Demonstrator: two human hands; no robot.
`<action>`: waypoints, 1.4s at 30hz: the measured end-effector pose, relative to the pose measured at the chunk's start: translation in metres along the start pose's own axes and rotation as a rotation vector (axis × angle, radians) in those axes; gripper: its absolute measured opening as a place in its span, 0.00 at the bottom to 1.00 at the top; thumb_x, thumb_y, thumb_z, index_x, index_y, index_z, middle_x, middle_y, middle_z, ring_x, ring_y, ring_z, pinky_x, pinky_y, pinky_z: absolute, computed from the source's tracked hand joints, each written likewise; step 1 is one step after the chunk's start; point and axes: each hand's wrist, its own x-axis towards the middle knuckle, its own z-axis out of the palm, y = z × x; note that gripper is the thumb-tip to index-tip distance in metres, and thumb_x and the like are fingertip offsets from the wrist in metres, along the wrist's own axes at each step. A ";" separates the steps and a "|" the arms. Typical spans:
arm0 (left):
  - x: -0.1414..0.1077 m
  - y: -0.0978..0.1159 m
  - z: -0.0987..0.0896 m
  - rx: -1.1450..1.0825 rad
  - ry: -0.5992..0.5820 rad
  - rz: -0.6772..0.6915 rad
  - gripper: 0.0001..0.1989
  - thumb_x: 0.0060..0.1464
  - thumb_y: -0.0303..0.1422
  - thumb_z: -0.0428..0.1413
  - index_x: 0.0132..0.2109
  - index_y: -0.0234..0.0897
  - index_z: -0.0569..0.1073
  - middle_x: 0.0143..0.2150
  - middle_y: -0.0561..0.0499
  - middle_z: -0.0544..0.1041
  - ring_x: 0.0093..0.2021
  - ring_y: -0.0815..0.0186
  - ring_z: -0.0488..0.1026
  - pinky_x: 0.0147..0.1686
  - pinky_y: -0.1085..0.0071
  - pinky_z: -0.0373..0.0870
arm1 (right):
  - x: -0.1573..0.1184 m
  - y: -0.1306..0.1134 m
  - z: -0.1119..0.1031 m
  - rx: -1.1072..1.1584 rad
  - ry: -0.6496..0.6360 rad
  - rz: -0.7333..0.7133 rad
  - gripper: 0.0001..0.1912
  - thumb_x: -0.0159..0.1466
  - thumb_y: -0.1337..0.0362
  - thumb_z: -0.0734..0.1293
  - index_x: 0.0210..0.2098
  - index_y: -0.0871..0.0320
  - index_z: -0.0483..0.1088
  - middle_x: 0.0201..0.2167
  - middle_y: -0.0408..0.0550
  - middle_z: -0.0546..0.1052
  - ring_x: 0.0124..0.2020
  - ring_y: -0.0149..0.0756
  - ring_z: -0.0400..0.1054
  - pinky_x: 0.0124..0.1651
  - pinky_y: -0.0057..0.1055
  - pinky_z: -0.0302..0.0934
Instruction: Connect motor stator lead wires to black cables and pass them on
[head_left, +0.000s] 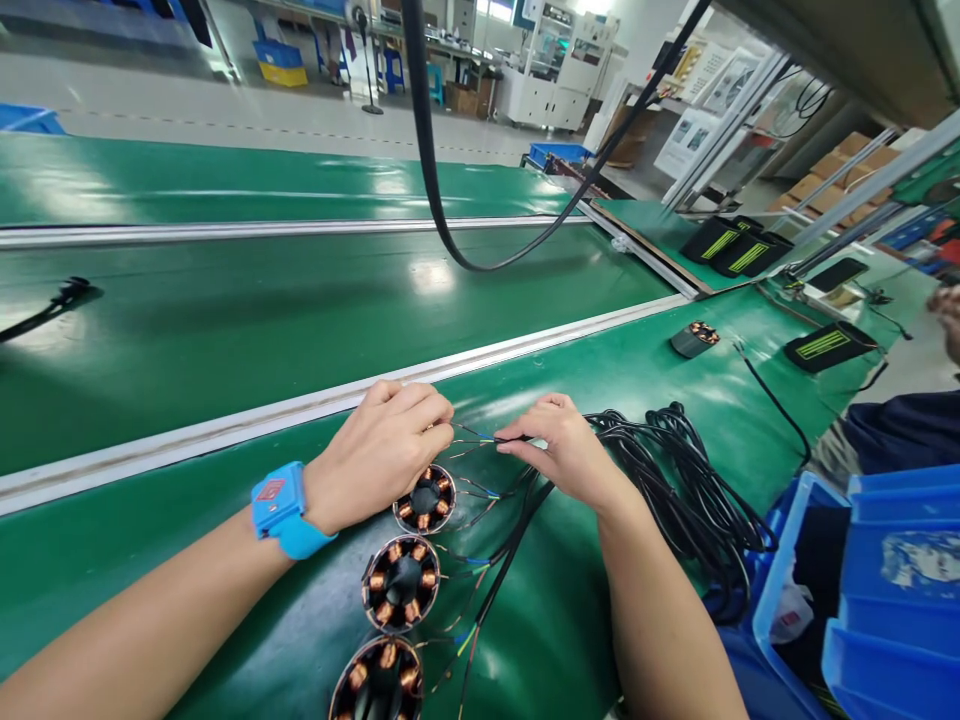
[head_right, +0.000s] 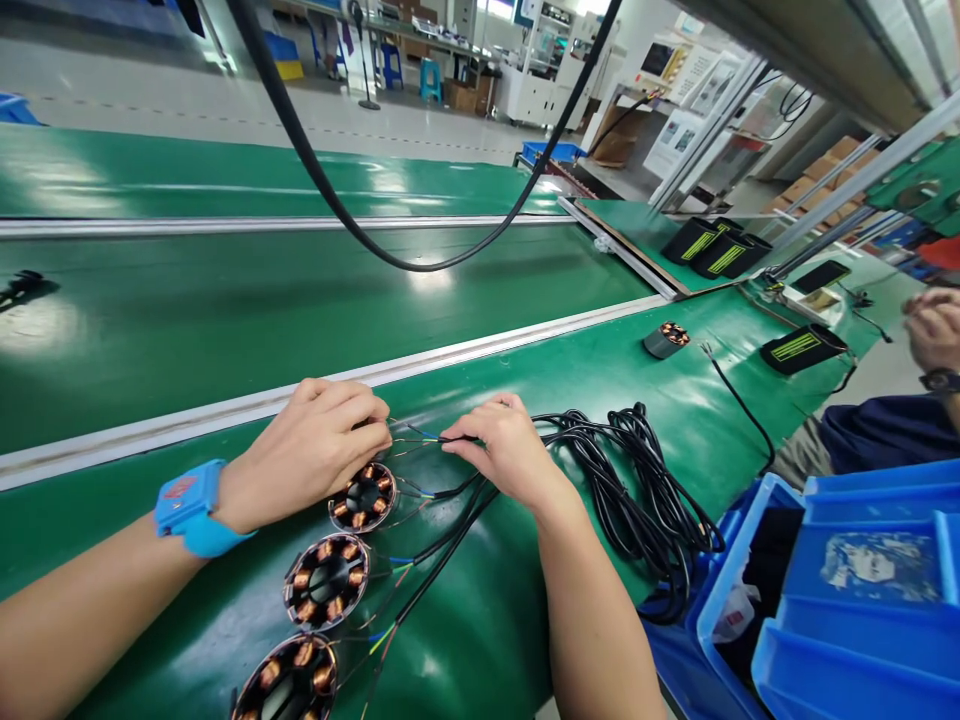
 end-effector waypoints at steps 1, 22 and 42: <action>0.000 0.000 -0.001 -0.006 -0.012 0.004 0.14 0.72 0.25 0.49 0.35 0.34 0.70 0.41 0.48 0.72 0.45 0.57 0.66 0.42 0.58 0.55 | 0.000 0.000 0.000 0.002 0.002 -0.008 0.03 0.70 0.62 0.73 0.43 0.53 0.78 0.36 0.41 0.83 0.36 0.33 0.74 0.55 0.38 0.52; -0.012 0.022 -0.022 -0.429 -0.210 -0.052 0.14 0.76 0.36 0.48 0.45 0.39 0.76 0.38 0.52 0.69 0.40 0.61 0.63 0.42 0.62 0.54 | -0.005 -0.027 -0.014 0.241 -0.353 0.088 0.05 0.62 0.65 0.79 0.36 0.55 0.81 0.31 0.40 0.81 0.32 0.32 0.71 0.36 0.28 0.60; -0.030 -0.001 -0.033 -0.178 -0.253 -0.219 0.22 0.74 0.52 0.43 0.55 0.43 0.73 0.55 0.44 0.72 0.51 0.51 0.70 0.46 0.55 0.65 | -0.007 -0.016 -0.027 0.262 0.086 0.204 0.10 0.73 0.59 0.68 0.40 0.56 0.79 0.37 0.43 0.82 0.39 0.32 0.75 0.44 0.28 0.64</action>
